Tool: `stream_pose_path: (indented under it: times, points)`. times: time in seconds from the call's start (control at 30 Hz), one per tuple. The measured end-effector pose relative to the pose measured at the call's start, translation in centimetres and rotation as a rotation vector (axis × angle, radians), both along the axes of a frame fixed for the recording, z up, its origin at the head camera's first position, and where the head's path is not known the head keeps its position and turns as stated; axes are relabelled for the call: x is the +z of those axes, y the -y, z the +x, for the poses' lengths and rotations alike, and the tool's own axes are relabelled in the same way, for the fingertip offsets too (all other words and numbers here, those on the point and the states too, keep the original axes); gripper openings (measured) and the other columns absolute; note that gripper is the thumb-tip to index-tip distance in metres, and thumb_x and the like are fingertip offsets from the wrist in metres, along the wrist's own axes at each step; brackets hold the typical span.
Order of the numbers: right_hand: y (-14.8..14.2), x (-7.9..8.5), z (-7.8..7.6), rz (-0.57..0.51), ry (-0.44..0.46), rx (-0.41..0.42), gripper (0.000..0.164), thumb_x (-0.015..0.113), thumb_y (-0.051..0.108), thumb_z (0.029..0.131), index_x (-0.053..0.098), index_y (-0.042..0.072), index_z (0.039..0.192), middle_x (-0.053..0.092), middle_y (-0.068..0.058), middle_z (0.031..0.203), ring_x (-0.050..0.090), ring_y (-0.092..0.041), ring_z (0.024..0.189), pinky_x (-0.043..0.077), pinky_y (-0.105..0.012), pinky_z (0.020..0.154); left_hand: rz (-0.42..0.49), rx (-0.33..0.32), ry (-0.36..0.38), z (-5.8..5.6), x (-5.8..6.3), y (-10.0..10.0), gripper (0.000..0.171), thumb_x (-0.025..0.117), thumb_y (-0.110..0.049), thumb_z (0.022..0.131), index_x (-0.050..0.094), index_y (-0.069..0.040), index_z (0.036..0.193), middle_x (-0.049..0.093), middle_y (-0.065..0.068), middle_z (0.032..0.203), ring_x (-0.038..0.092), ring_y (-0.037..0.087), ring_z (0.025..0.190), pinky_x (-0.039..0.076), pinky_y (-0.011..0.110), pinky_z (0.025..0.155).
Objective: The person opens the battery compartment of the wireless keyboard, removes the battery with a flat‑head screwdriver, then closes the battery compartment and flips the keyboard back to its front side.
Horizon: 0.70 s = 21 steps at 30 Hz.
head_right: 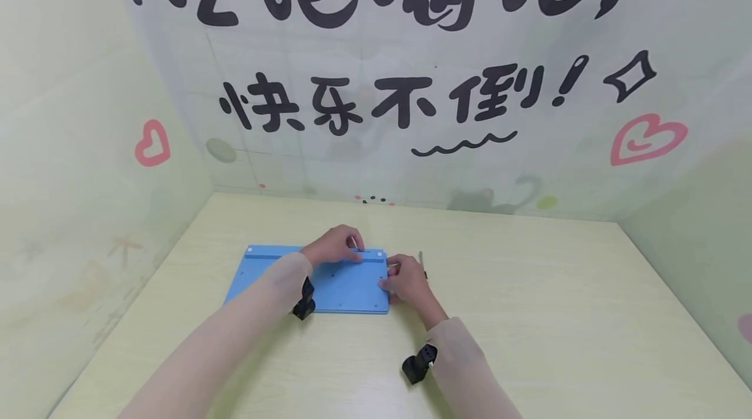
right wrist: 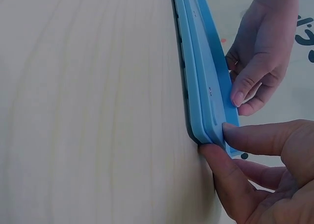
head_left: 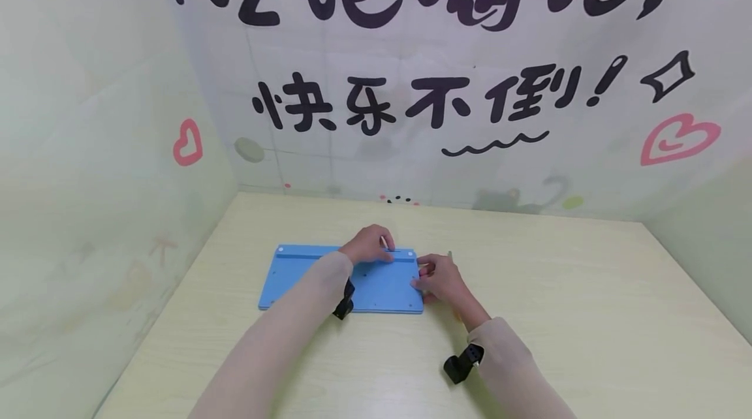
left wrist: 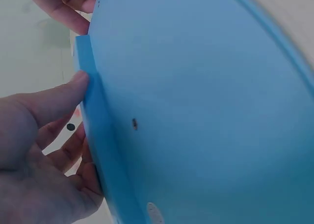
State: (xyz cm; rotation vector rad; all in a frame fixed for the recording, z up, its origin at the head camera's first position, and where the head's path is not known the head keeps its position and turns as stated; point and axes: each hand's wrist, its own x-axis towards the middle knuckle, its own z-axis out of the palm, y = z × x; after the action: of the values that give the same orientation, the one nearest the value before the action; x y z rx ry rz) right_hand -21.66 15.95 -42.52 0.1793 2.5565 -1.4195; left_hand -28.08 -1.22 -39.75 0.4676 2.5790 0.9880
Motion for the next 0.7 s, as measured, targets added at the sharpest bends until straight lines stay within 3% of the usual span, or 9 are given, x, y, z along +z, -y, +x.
stream_pose_path:
  times: [0.2,0.47,0.7]
  points:
    - [-0.10,-0.05,-0.04,0.003,0.004,0.001,0.047,0.070,0.000,0.078,0.052,-0.004,0.121,0.053,-0.011,0.086,0.054,-0.020,0.069,0.052,-0.029,0.053,-0.051,0.029,0.053,-0.38,0.36,-0.59,0.009,0.071,-0.013,0.080,0.066,-0.009,0.086,0.055,0.002,0.091,0.050,0.019,0.081,0.042,0.032,0.077]
    - [0.06,-0.12,-0.03,0.013,-0.010,0.015,0.044,0.069,-0.002,0.077,0.053,-0.007,0.118,0.052,-0.011,0.084,0.053,-0.019,0.068,0.052,-0.030,0.052,-0.147,-0.054,0.072,-0.74,0.04,-0.59,0.013,0.066,-0.017,0.085,0.059,-0.010,0.094,0.052,0.003,0.088,0.047,0.018,0.080,0.039,0.030,0.074]
    - [0.08,-0.02,-0.09,0.017,-0.008,0.012,0.044,0.069,-0.002,0.078,0.052,-0.007,0.119,0.052,-0.011,0.085,0.053,-0.020,0.069,0.052,-0.031,0.052,-0.197,-0.066,0.088,-0.61,0.37,-0.58,0.016,0.063,-0.021,0.088,0.055,-0.012,0.098,0.051,0.003,0.094,0.047,0.020,0.087,0.038,0.031,0.076]
